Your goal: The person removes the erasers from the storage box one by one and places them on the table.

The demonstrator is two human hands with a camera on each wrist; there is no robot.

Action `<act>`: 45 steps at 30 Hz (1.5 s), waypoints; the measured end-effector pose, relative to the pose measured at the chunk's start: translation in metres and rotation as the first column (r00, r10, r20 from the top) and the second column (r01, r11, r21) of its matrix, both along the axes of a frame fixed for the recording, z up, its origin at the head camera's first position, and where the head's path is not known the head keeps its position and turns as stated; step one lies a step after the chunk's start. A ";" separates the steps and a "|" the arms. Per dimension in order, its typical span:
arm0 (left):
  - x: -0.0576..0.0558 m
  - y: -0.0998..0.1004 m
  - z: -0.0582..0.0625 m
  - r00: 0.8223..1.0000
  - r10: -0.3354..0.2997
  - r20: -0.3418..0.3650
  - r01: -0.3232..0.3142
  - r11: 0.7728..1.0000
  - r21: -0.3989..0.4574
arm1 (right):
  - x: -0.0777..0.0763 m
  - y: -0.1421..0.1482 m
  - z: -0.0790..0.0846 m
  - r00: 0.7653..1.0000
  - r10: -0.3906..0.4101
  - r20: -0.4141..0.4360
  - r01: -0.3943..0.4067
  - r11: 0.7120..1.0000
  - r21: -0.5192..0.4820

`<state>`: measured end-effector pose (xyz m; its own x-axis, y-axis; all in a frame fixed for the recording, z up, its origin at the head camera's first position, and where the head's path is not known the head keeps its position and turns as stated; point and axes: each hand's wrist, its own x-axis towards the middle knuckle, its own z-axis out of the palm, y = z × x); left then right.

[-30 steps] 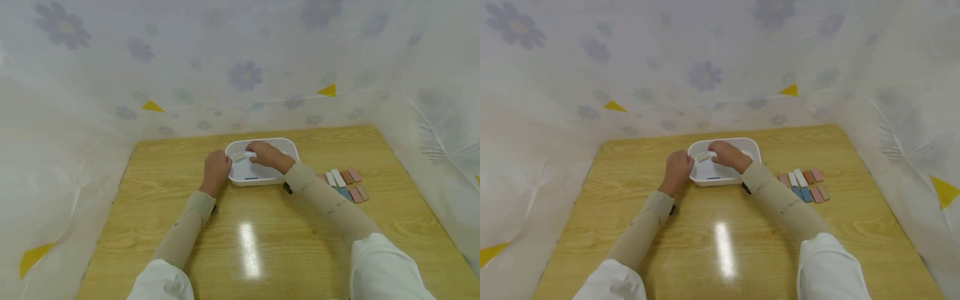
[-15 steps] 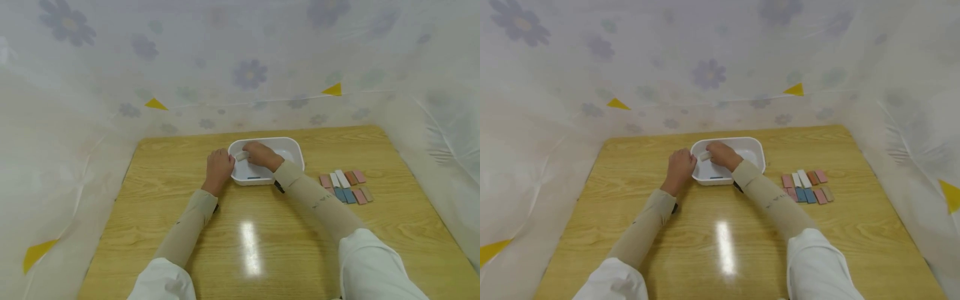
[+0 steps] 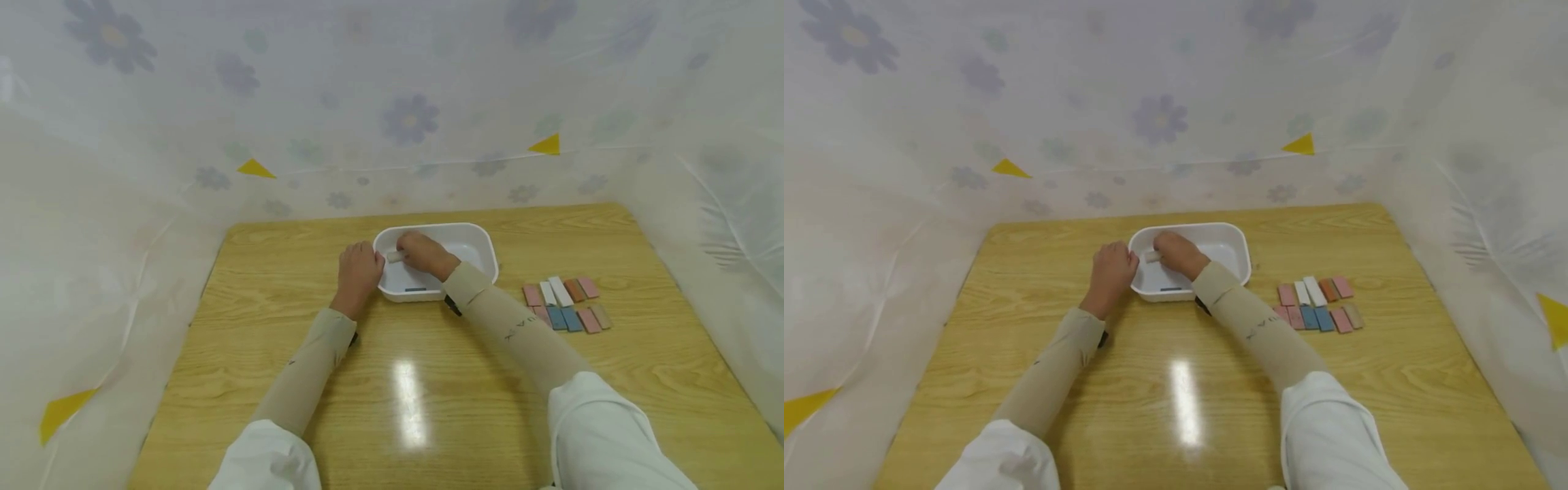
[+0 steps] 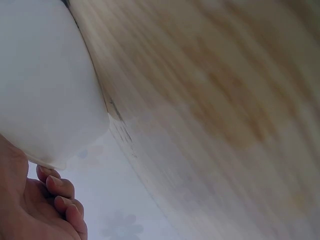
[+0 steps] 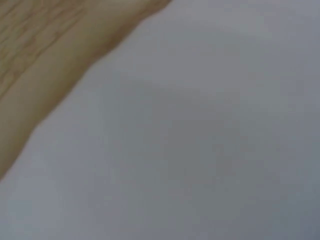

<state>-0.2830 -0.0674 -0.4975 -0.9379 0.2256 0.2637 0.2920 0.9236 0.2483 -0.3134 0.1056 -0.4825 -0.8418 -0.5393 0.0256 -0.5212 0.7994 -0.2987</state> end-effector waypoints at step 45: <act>-0.003 -0.005 0.008 0.997 -0.002 0.076 0.001 1.000 0.012 | 0.097 0.140 0.088 0.886 -0.448 0.118 0.462 0.831 -0.309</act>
<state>-0.2859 -0.0726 -0.4899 -0.9549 0.2243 0.1946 0.2733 0.9202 0.2802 -0.2169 0.2459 -0.3948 -0.9938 -0.0625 0.0914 -0.1047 0.8004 -0.5903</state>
